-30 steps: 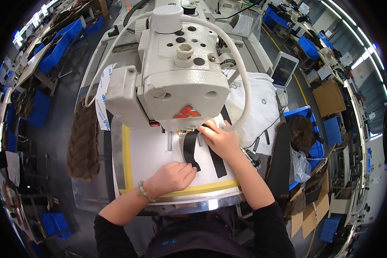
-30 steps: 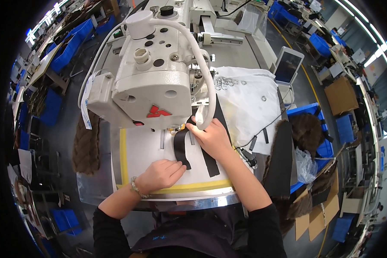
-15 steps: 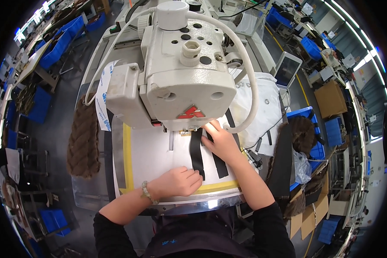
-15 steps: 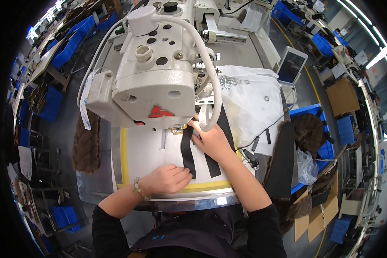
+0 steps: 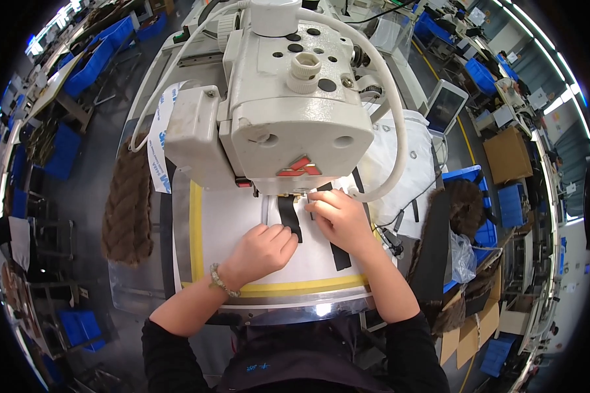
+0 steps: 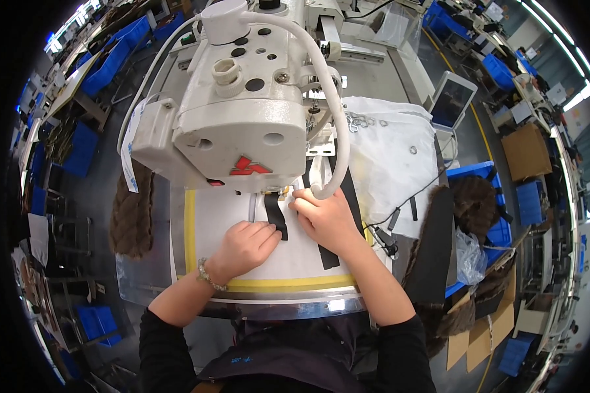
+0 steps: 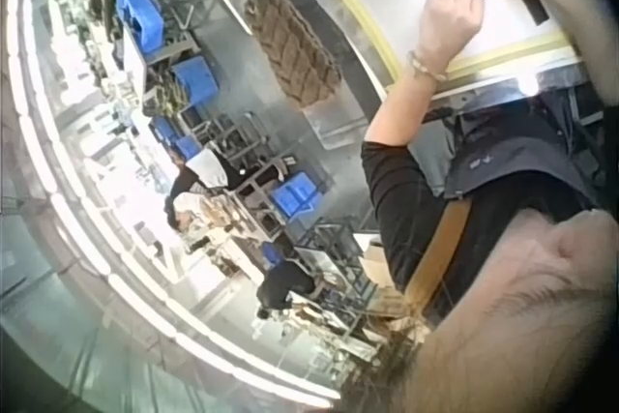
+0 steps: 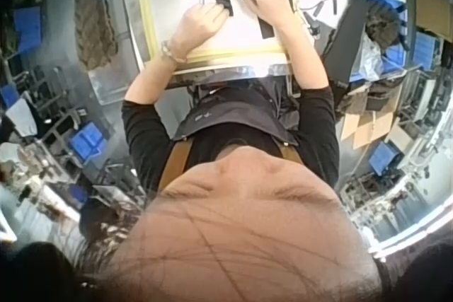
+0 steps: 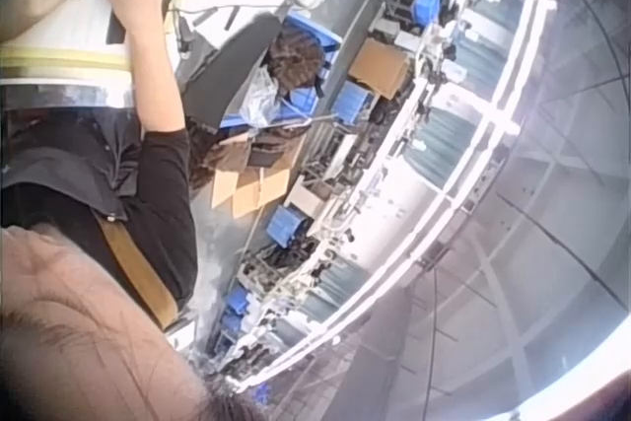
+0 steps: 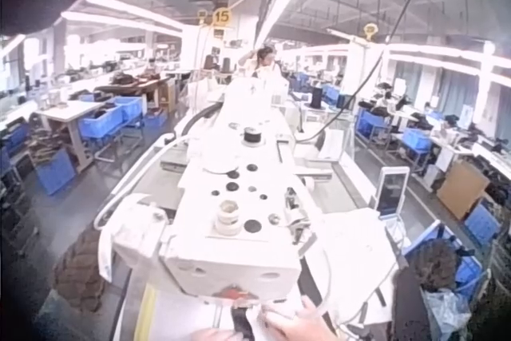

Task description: Attaching metal D-rings and hardware to fur-trimmed leather strips using an industrial sewing machine.

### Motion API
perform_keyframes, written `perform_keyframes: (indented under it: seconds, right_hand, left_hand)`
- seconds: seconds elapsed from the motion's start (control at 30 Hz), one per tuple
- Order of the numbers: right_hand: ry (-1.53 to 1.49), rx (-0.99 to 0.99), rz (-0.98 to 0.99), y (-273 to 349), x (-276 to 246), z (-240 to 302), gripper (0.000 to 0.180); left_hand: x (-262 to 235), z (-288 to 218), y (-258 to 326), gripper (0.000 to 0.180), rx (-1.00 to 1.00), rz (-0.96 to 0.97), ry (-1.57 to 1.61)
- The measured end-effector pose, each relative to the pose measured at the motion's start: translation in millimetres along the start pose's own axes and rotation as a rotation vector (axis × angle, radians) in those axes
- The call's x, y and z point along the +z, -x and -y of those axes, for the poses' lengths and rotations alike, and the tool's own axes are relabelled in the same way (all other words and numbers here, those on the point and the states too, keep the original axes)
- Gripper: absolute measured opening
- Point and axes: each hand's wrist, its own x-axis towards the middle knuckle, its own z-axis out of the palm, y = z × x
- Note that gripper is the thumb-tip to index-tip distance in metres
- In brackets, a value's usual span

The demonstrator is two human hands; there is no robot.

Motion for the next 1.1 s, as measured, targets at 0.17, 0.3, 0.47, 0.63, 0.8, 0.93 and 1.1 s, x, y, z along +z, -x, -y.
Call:
perform_keyframes:
  seconds: [0.17,0.3,0.47,0.63,0.8,0.93,1.1]
  right_hand:
    - [-0.092,-0.092,0.139,1,-3,8,0.022]
    - [-0.118,-0.107,0.164,2,0,6,0.025]
    - [-0.108,-0.109,0.183,-2,0,6,0.029]
    - [-0.118,-0.04,0.265,1,0,2,0.047]
    - [-0.111,-0.019,0.239,2,2,7,0.052]
    - [-0.077,-0.033,0.169,0,0,5,0.052]
    - [-0.04,-0.079,0.091,-1,-3,4,0.048]
  left_hand:
    - [4,6,-6,0.007,0.018,-0.145,-0.019]
    - [2,2,-4,0.013,0.071,0.024,0.061]
    - [4,5,-3,0.015,-0.005,0.015,0.028]
    - [2,-8,-5,0.025,0.069,-0.106,0.06]
    - [0,-16,-7,0.043,-0.009,0.025,0.078]
    - [2,-12,-6,0.051,-0.057,0.018,0.071]
    - [2,-11,-6,0.056,-0.06,0.053,0.102]
